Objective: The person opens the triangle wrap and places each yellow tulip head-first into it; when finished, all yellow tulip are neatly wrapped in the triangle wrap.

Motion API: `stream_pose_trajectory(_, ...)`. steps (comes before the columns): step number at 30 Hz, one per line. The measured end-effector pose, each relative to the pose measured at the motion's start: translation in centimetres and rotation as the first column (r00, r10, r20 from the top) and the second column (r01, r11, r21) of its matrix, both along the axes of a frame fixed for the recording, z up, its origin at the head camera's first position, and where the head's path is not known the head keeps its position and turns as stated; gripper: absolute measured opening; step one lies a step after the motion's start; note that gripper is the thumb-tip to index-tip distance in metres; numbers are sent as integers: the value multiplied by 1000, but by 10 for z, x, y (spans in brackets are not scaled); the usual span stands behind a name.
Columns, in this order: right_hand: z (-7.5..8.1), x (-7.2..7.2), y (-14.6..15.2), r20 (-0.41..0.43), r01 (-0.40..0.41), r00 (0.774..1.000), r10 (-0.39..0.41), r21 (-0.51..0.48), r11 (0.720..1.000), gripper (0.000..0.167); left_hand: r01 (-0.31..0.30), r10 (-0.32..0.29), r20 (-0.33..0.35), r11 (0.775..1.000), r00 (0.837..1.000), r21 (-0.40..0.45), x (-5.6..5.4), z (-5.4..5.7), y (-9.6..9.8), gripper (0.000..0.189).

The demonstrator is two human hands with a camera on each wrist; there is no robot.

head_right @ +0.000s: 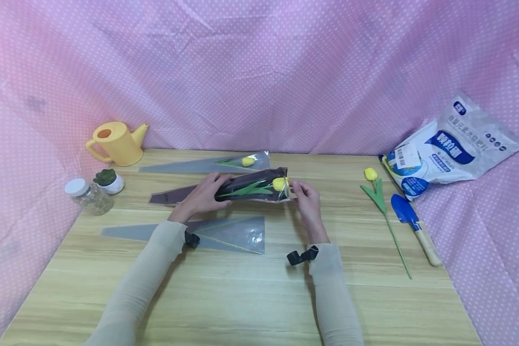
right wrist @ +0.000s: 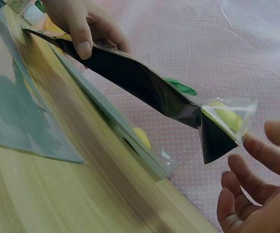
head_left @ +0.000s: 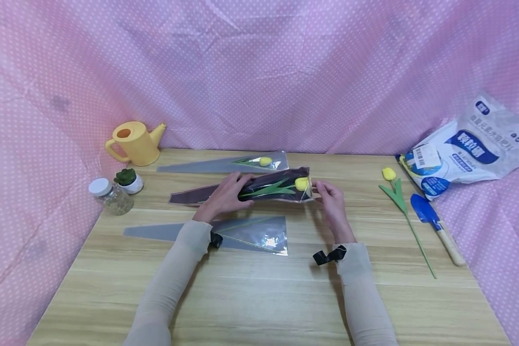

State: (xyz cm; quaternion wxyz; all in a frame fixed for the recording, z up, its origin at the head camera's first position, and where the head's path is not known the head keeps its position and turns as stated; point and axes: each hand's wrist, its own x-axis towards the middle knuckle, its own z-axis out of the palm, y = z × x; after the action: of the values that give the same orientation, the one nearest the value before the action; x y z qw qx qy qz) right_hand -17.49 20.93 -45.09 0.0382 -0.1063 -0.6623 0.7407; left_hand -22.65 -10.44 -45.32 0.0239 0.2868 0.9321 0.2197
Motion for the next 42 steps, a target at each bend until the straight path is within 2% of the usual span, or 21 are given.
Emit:
stream_pose_trajectory(7, 3, 2, -3, -8, -54, 999, 54, 23, 998, 8, -6, 6, -10, 1000, 1000, 0, 0, -1, -1, 76)
stream_pose_trajectory(11, 3, 3, -5, -38, -61, 997, 62, 24, 998, 12, -4, 4, -18, 1000, 1000, 6, 0, -2, 0, 76)
stream_pose_trajectory(14, 1, 2, -3, -48, -82, 996, 79, -49, 995, 13, -7, 7, -16, 1000, 1000, 14, 0, -2, 1, 75)
stream_pose_trajectory(20, 1, -1, 3, -3, -114, 993, 117, -272, 956, 43, -14, 14, -4, 999, 1000, 35, -1, -2, 0, 74)
stream_pose_trajectory(23, 2, 0, 5, 10, -110, 993, 120, -331, 937, 43, -13, 13, -6, 999, 1000, 48, 0, -1, -1, 73)
stream_pose_trajectory(26, 2, 1, 6, 8, -101, 994, 110, -347, 933, 40, -10, 10, -10, 998, 1000, 60, 1, 0, 0, 72)
stream_pose_trajectory(31, 1, 1, 7, 42, -73, 995, 90, -307, 949, 29, -10, 10, -14, 998, 1000, 63, 1, -1, 0, 73)
stream_pose_trajectory(37, -1, 1, 9, 135, -113, 981, 142, -203, 973, 41, -4, 6, -34, 999, 999, 54, 0, -2, 0, 75)
stream_pose_trajectory(42, -1, 0, 9, 149, -74, 984, 92, -120, 990, 46, 2, 0, -39, 999, 999, 47, 1, -4, 0, 75)
